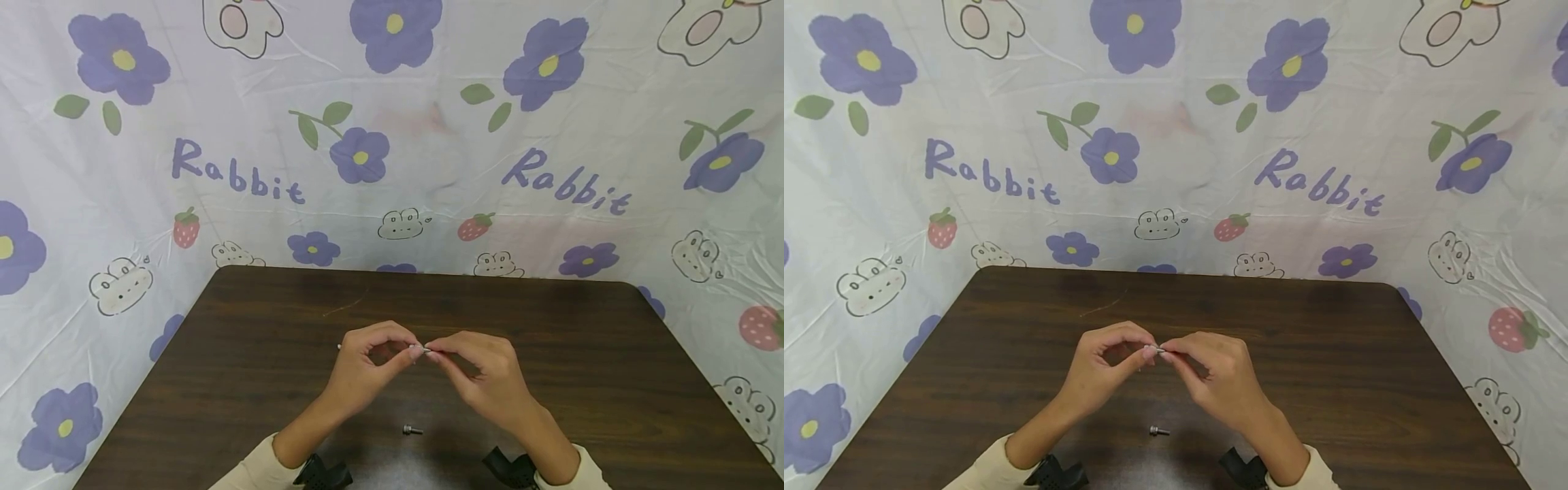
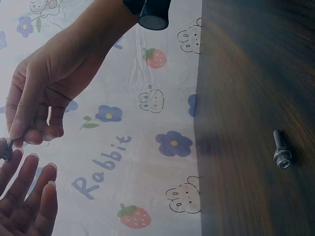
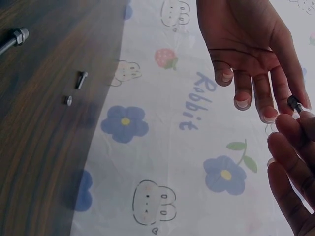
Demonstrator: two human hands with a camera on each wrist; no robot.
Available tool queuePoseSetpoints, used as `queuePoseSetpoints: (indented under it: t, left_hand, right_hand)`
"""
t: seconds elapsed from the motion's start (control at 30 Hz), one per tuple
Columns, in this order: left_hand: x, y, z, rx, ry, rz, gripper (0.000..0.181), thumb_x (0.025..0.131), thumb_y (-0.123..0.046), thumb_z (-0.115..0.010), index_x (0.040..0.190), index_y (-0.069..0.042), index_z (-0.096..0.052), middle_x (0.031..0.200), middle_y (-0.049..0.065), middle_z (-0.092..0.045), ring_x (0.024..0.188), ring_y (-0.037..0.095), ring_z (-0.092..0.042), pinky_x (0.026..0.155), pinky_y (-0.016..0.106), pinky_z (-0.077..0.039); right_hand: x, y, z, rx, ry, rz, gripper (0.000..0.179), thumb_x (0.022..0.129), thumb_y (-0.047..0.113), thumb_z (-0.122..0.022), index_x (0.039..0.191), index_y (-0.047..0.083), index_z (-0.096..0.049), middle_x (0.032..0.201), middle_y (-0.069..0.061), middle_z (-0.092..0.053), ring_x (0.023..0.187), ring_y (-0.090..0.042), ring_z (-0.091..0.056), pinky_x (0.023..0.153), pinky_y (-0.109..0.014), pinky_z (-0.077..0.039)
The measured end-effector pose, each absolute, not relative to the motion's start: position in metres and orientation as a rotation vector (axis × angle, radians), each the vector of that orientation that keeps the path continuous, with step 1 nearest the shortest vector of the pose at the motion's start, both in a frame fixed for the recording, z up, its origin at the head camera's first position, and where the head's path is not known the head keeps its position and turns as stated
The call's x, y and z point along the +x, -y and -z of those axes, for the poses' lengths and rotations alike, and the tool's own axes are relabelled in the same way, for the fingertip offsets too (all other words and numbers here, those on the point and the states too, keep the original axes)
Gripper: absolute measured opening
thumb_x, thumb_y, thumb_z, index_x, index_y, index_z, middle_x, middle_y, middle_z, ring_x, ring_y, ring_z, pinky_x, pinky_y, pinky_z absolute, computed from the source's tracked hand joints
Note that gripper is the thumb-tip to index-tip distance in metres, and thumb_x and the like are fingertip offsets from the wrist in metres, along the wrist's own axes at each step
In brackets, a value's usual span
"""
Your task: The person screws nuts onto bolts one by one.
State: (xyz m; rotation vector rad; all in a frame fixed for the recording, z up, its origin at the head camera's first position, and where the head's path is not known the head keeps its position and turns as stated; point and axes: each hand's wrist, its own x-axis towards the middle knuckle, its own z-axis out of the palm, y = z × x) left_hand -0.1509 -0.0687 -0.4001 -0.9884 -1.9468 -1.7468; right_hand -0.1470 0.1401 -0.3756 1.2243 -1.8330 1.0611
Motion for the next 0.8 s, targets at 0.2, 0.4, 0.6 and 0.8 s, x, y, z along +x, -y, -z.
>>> queuePoseSetpoints:
  t: [0.2, 0.4, 0.6, 0.8]
  left_hand:
    - [-0.1502, 0.0689, 0.3988, -1.002, 1.953, 1.755, 0.006, 0.095, -0.007, -0.072, 0.094, -0.012, -0.075, 0.089, 0.001, -0.072, 0.073, 0.015, -0.067, 0.056, 0.031, -0.058]
    - [-0.1498, 0.0683, 0.3983, -1.01, 1.962, 1.82, 0.012, 0.098, -0.005, -0.067, 0.09, -0.008, -0.075, 0.082, 0.006, -0.072, 0.069, 0.023, -0.07, 0.054, 0.031, -0.058]
    - [-0.1497, 0.0698, 0.398, -0.952, 2.02, 1.781, 0.026, 0.106, -0.007, -0.053, 0.092, -0.007, -0.075, 0.078, 0.007, -0.074, 0.068, 0.02, -0.071, 0.058, 0.036, -0.06]
    - [-0.1504, 0.0745, 0.3962, -1.008, 1.989, 1.816, 0.017, 0.1, -0.006, -0.065, 0.115, -0.008, -0.071, 0.084, 0.009, -0.073, 0.067, 0.021, -0.069, 0.058, 0.035, -0.059]
  right_hand:
    - [-0.1462, -0.1395, 0.3752, 1.237, 1.828, -1.057, 0.018, 0.1, 0.018, -0.067, 0.097, 0.002, -0.076, 0.086, -0.006, -0.076, 0.073, -0.017, -0.073, 0.068, -0.023, -0.059]
    - [-0.1459, -0.1383, 0.3753, 1.241, 1.816, -1.055, 0.019, 0.1, 0.018, -0.067, 0.097, 0.002, -0.076, 0.085, -0.007, -0.076, 0.072, -0.018, -0.073, 0.066, -0.024, -0.059]
    - [-0.1452, -0.1379, 0.3751, 1.225, 1.818, -1.057, 0.018, 0.1, 0.019, -0.068, 0.097, 0.003, -0.076, 0.085, -0.007, -0.076, 0.073, -0.018, -0.073, 0.067, -0.025, -0.059]
    - [-0.1454, -0.1394, 0.3749, 1.202, 1.837, -1.049, 0.021, 0.101, 0.021, -0.067, 0.097, 0.002, -0.076, 0.086, -0.007, -0.076, 0.073, -0.019, -0.073, 0.068, -0.025, -0.06]
